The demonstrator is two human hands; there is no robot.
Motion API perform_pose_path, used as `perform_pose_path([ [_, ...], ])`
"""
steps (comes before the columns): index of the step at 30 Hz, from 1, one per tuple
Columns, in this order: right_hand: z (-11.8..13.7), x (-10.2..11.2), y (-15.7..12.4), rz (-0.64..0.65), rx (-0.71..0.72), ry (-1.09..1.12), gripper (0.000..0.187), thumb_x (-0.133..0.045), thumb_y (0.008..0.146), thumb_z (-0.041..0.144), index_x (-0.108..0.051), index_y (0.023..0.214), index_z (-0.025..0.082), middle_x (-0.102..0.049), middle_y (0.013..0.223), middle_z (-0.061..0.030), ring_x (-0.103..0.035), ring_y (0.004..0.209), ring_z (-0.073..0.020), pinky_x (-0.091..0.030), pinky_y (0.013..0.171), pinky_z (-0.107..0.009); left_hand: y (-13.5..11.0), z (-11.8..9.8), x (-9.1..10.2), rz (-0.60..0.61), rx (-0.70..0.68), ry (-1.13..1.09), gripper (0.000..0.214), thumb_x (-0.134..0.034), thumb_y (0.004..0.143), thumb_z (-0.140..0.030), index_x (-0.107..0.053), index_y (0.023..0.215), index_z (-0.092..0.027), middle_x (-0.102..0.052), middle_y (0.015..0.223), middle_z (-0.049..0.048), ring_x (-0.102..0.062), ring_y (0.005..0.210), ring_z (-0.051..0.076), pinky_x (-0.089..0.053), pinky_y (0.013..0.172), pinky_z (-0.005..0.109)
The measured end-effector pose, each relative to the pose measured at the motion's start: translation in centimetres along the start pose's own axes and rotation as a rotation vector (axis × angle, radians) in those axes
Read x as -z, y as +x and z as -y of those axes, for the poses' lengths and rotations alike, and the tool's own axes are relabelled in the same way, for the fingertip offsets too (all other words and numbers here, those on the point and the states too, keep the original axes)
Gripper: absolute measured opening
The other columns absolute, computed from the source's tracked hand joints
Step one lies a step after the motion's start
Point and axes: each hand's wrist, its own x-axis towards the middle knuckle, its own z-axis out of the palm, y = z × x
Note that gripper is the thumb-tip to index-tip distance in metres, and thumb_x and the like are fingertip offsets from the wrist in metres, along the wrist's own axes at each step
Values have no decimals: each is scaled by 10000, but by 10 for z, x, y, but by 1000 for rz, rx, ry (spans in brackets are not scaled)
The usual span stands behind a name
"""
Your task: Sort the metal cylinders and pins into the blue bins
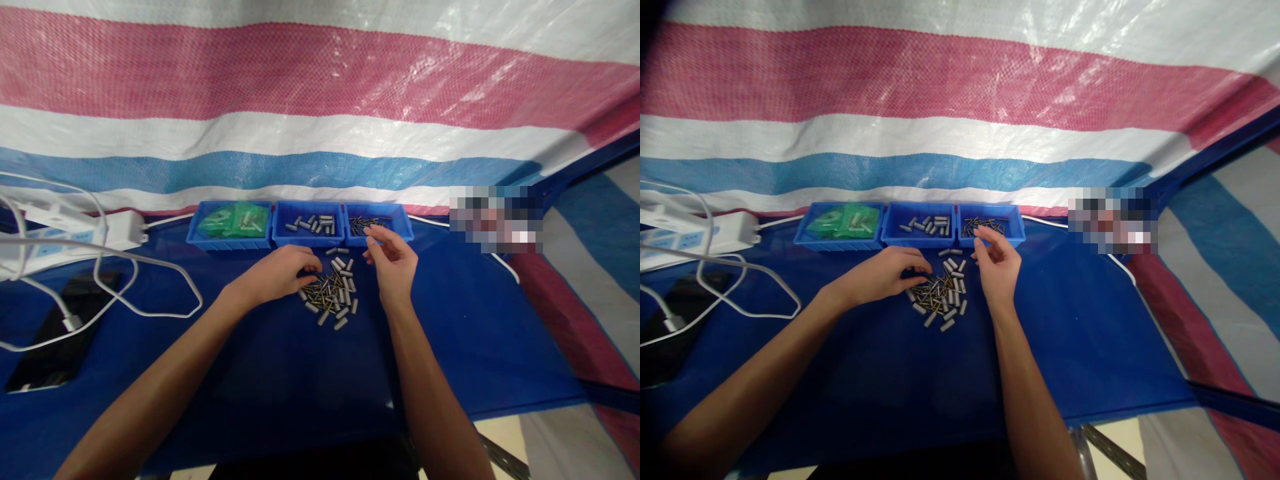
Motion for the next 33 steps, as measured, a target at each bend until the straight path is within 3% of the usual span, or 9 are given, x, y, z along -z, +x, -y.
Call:
perform_pose_path([
  [13, 0, -1, -1, 49, -37, 19, 189, -795, 846, 352, -790, 986, 226, -811, 1026, -57, -652, 619, -125, -537, 554, -281, 1, 2, -6, -1, 14, 78, 140, -632, 968, -124, -761, 958, -179, -722, 973, 67, -708, 880, 198, -519, 807, 290],
  [23, 0, -1, -1, 54, -55, 44, 187, -798, 839, 347, -785, 980, 224, -810, 1010, -54, -645, 620, -126, -526, 560, -283, 0, 11, 0, 12, -73, -44, 170, -567, 999, -146, -721, 931, -170, -710, 954, 64, -677, 848, 179, -492, 796, 276],
  [28, 2, -3, -2, 82, -66, 64, 163, -779, 846, 315, -784, 981, 226, -802, 903, -32, -647, 608, -122, -521, 569, -275, -1, 7, 7, -64, -17, -122, 162, -561, 1034, -261, -688, 979, -176, -700, 888, 36, -644, 791, 172, -475, 758, 279],
  [33, 5, -6, -6, 131, -82, 38, 160, -754, 850, 325, -777, 965, 217, -788, 836, -27, -640, 597, -130, -525, 577, -285, 1, -4, 8, -174, 60, -118, 314, -441, 1089, -349, -614, 890, -178, -657, 803, 25, -602, 728, 169, -448, 710, 287],
])
